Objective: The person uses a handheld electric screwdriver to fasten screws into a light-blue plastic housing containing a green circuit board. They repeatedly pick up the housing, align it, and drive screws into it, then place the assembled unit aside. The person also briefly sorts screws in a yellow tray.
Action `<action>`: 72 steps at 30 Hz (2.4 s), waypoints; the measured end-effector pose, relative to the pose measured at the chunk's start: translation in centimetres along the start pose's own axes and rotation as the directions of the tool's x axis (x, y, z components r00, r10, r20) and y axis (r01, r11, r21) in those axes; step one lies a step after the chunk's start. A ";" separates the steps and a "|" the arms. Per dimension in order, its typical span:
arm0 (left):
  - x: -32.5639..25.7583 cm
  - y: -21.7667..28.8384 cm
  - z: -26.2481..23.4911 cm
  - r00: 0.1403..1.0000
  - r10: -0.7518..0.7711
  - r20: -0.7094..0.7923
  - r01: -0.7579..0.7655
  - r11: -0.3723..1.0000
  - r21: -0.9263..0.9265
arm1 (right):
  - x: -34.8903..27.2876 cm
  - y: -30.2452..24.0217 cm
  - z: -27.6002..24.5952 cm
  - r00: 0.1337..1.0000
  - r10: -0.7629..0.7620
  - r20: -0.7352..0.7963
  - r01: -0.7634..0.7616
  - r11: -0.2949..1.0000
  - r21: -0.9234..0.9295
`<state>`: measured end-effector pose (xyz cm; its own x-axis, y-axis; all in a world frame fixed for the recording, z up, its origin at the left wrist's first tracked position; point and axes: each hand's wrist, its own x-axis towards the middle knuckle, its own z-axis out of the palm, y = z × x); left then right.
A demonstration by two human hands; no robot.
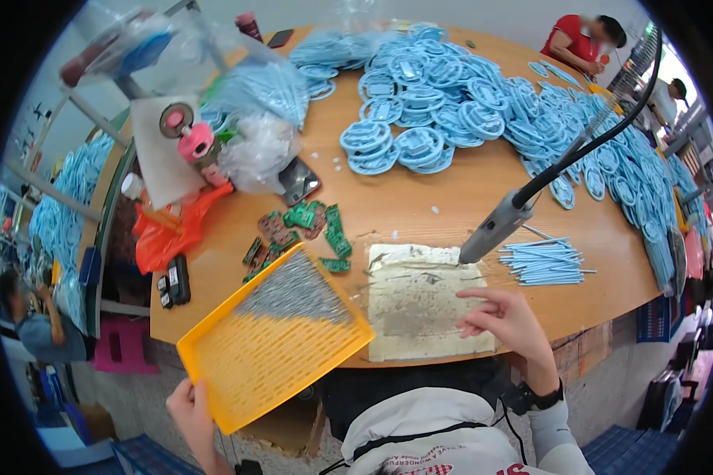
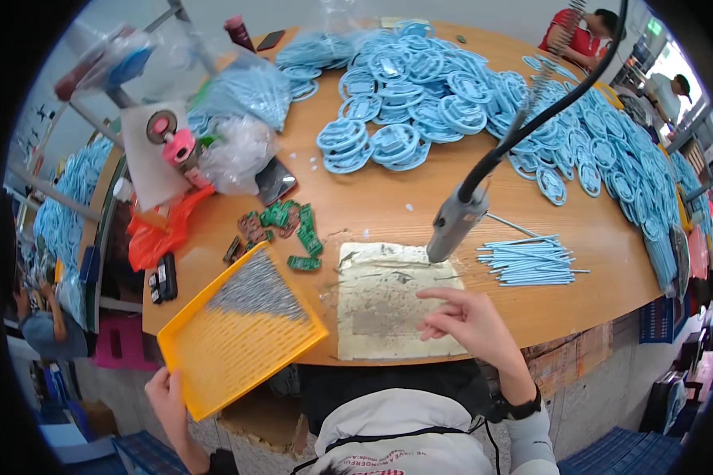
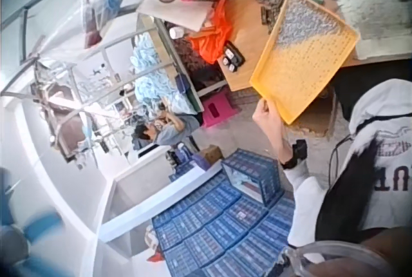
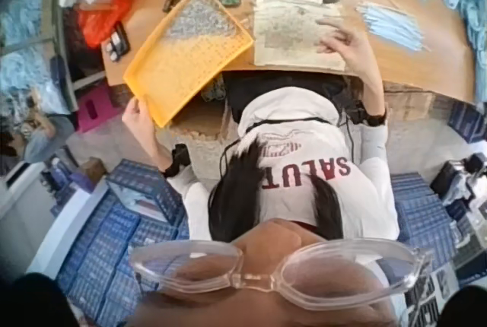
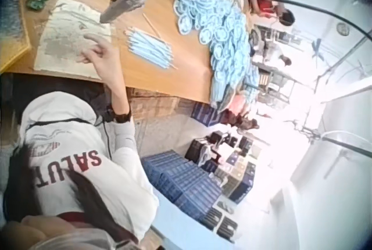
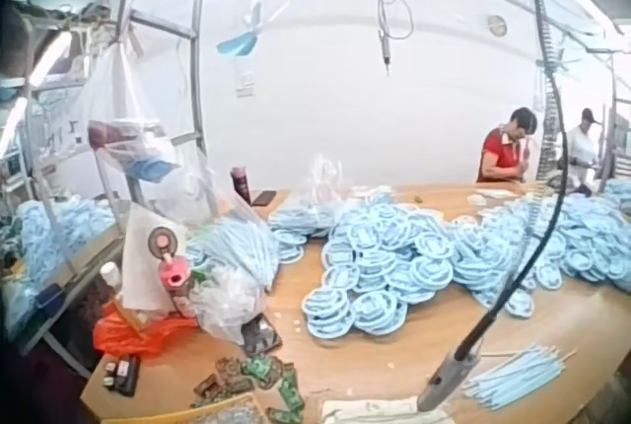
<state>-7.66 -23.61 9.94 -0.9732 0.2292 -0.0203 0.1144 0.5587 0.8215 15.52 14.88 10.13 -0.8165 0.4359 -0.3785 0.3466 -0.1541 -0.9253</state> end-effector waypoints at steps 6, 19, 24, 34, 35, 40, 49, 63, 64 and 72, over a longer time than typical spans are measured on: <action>7.4 3.9 11.6 0.966 0.102 0.238 -0.082 0.992 -0.091 | 5.0 -3.6 5.3 0.775 -0.630 -0.050 0.533 0.694 -0.484; 11.5 7.9 22.1 0.893 0.345 0.289 -0.347 0.937 -0.043 | 0.9 0.9 -3.0 0.615 -0.676 -0.406 0.409 0.714 -0.569; 13.2 8.8 26.3 0.859 0.436 0.270 -0.442 0.896 -0.039 | 8.0 1.4 -3.6 0.492 -0.647 -0.583 0.519 0.755 -0.400; 14.1 10.5 30.8 0.775 0.525 0.352 -0.588 0.803 0.098 | 9.7 2.2 -8.1 0.677 -0.437 -0.592 0.347 0.899 -0.267; 14.3 10.3 31.0 0.790 0.480 0.381 -0.556 0.823 0.115 | 9.2 2.4 -8.2 0.655 -0.481 -0.583 0.340 0.877 -0.341; 15.6 9.8 30.9 0.735 0.421 0.531 -0.628 0.718 0.300 | 5.7 1.5 -5.9 0.710 -0.498 -0.497 0.446 0.865 -0.229; 28.2 13.3 36.1 0.470 0.775 0.422 -0.882 0.433 0.187 | 7.2 3.8 -1.2 0.840 -0.500 -0.209 0.450 0.858 -0.247; 24.7 15.6 30.9 0.762 0.633 0.137 -0.579 0.760 -0.295 | 4.6 3.9 -6.7 0.788 -0.453 -0.418 0.412 0.891 -0.188; 22.5 16.1 28.9 0.776 0.594 0.210 -0.538 0.798 -0.271 | 3.4 4.5 -8.3 0.773 -0.427 -0.470 0.364 0.904 -0.223; 8.0 12.8 22.3 0.063 0.471 0.880 -0.865 0.466 -0.188 | -2.3 9.3 -14.7 0.744 -0.494 -0.449 -0.080 0.602 -0.795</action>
<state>-9.51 3.16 7.59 0.1685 0.9788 -0.1162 0.8573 -0.0873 0.5074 27.42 25.48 2.73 -0.5716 0.7989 0.1871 0.6407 0.5770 -0.5066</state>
